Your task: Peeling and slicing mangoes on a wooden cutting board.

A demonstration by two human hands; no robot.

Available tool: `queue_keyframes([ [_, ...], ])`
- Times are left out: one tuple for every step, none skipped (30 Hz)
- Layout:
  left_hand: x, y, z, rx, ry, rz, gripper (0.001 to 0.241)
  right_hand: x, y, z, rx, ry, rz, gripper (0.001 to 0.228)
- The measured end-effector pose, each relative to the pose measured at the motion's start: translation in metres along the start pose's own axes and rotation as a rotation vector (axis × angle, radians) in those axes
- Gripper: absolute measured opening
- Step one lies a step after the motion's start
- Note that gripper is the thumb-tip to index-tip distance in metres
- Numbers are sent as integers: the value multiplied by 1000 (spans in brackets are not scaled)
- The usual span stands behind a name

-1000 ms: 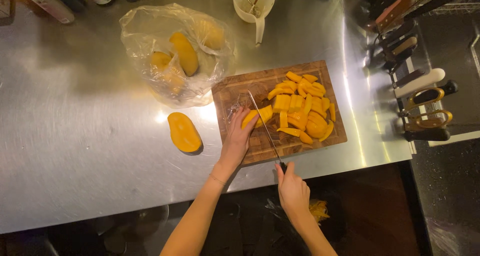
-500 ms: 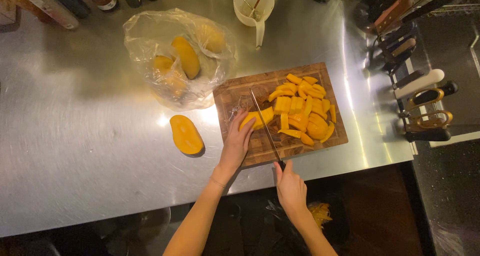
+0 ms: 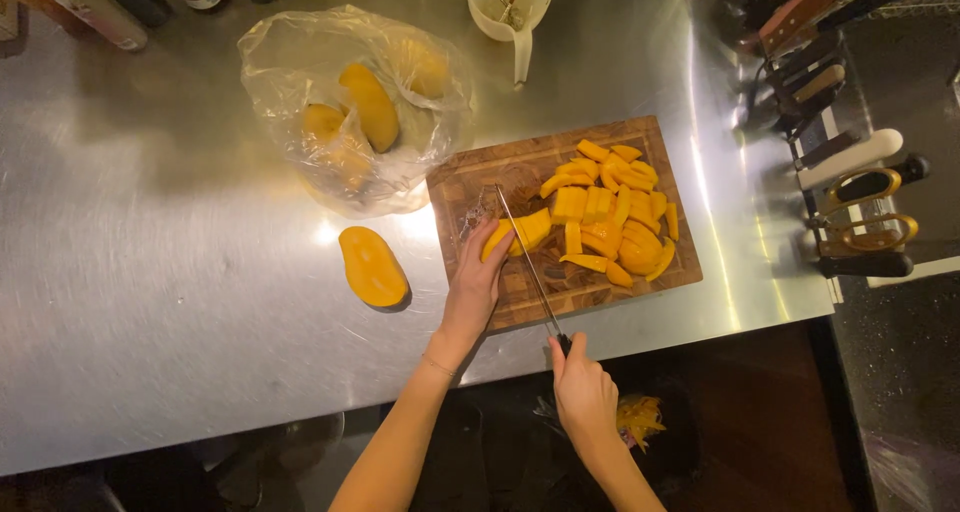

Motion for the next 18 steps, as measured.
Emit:
queue_keyframes([
  [1,0,-1,-2,-2,-1,52,1,-2,-1,-24,14,21,44],
  [2,0,-1,-3,-4,-3,51,2,-3,-3,-49,28,42,44],
  [2,-1,-1,-3,-4,-1,51,4,-9,-4,-48,29,42,44],
  [1,-2,0,-5,0,-5,50,6,-14,-7,-35,30,37,45],
  [1,-2,1,-5,3,-9,49,8,-19,-10,-23,29,32,45],
  [1,-1,0,-5,2,-8,49,10,-21,-14,-22,28,32,45],
  [3,-1,0,-21,10,11,45,12,-25,-16,-32,12,36,46],
  [4,-2,1,-36,18,30,41,14,-29,-17,-43,-5,41,47],
  [2,-2,2,-38,17,29,41,14,-29,-16,-44,-5,43,47],
  [1,-2,4,-44,39,37,40,13,-29,-16,-31,-20,46,47],
  [0,-3,6,-50,63,43,39,13,-30,-15,-21,-35,48,48],
  [1,-1,5,-52,63,39,39,14,-24,-8,-26,-35,49,48],
  [5,2,7,-74,71,48,38,14,-20,-2,-16,-65,33,48],
  [9,4,8,-95,79,58,36,14,-16,3,-6,-95,17,48],
  [10,5,8,-95,79,60,36,16,-12,6,-4,-94,18,48],
  [8,6,9,-102,70,35,37,16,-9,7,24,-86,3,47],
  [6,7,9,-106,63,8,39,15,-5,7,51,-79,-14,47],
  [6,7,8,-103,65,9,39,13,-2,4,52,-78,-17,47],
])
Point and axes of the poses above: each hand's wrist, its own y-axis away from the middle knuckle, its own z-axis out of the back of the hand, x = y × z, the point moved 10 cm from there along -y, towards the middle knuckle
